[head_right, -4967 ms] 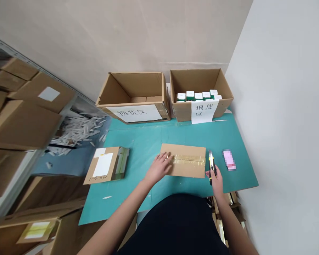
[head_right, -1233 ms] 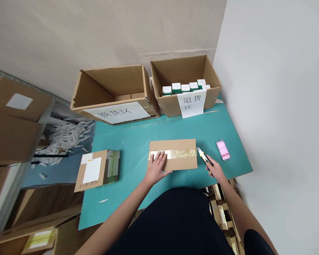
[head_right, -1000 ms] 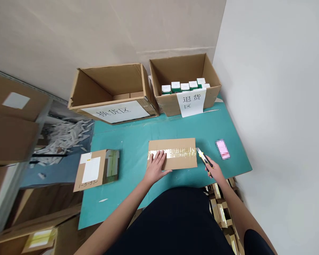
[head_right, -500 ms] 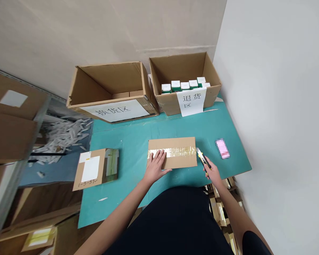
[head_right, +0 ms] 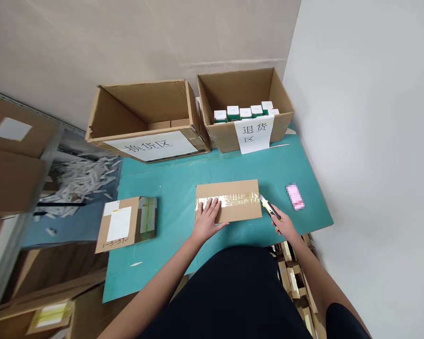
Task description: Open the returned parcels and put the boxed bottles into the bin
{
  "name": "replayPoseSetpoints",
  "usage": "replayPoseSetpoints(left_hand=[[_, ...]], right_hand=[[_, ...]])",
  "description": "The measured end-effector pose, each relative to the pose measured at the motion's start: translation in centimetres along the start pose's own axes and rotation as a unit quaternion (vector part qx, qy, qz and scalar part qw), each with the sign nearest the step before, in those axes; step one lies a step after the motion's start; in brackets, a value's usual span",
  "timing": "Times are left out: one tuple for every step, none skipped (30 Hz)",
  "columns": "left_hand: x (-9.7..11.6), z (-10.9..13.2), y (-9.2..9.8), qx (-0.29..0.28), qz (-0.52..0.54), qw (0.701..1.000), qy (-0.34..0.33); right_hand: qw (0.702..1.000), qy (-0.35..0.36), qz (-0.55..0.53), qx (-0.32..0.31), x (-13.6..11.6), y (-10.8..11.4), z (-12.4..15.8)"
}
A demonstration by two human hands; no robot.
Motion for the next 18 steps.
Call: replayPoseSetpoints(left_hand=[[0.0,0.0,0.0,-0.001,0.001,1.0,0.002],[-0.1,0.0,-0.1,-0.002,0.002,1.0,0.003],[-0.1,0.0,-0.1,-0.003,0.003,1.0,0.004],[-0.1,0.0,-0.1,-0.004,0.004,1.0,0.004],[-0.1,0.0,-0.1,-0.004,0.004,1.0,0.004],[-0.1,0.0,-0.1,-0.003,0.005,1.0,0.004],[-0.1,0.0,-0.1,-0.003,0.005,1.0,0.003],[-0.1,0.0,-0.1,-0.002,0.004,1.0,0.002],[-0.1,0.0,-0.1,-0.002,0.004,1.0,0.001],[-0.1,0.1,-0.1,-0.001,0.003,1.0,-0.001],[-0.1,0.1,0.0,-0.001,0.002,1.0,-0.003],[0.0,0.1,0.0,-0.001,0.001,1.0,-0.005],[0.0,0.1,0.0,-0.002,0.0,1.0,-0.006],[0.0,0.0,-0.1,-0.004,-0.001,1.0,-0.007],[0.0,0.0,-0.1,-0.005,0.0,1.0,-0.005],[-0.1,-0.1,-0.1,-0.006,0.001,1.0,-0.001],[-0.2,-0.1,-0.1,-0.006,0.002,1.0,0.004],[-0.2,-0.2,-0.1,-0.006,0.003,1.0,0.009]], right_hand=[[1.0,-0.003,0.005,-0.005,0.0,0.1,0.1],[1.0,-0.006,0.008,-0.009,0.0,0.1,0.2],[1.0,-0.008,0.011,-0.013,-0.1,0.2,0.2],[1.0,-0.009,0.014,-0.018,-0.2,0.4,0.3],[0.999,-0.011,0.018,-0.025,-0.3,0.5,0.4],[0.999,-0.013,0.024,-0.033,-0.5,0.7,0.4],[0.999,-0.016,0.031,-0.042,-0.6,0.9,0.4],[0.998,-0.019,0.037,-0.051,-0.8,1.1,0.4],[0.997,-0.023,0.043,-0.06,-0.8,1.3,0.4],[0.996,-0.027,0.048,-0.068,-0.8,1.6,0.4],[0.995,-0.029,0.05,-0.075,-0.8,1.8,0.4],[0.995,-0.029,0.051,-0.081,-0.8,1.9,0.4],[0.995,-0.028,0.05,-0.085,-0.7,1.9,0.4],[0.994,-0.028,0.051,-0.092,-0.5,1.8,0.5],[0.993,-0.031,0.052,-0.099,-0.2,1.5,0.6],[0.993,-0.035,0.053,-0.103,0.3,1.2,0.8],[0.992,-0.04,0.054,-0.103,0.7,0.9,1.0],[0.993,-0.042,0.051,-0.098,1.1,0.6,1.2]])
Point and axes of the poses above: each hand's wrist, its own z-axis away from the middle knuckle, its own y-axis out of the back of the hand, x = y × z, the point moved 10 cm from there along -z, towards the middle knuckle, and after that the axes turned 10 degrees about -x, right-handed, at the moved point
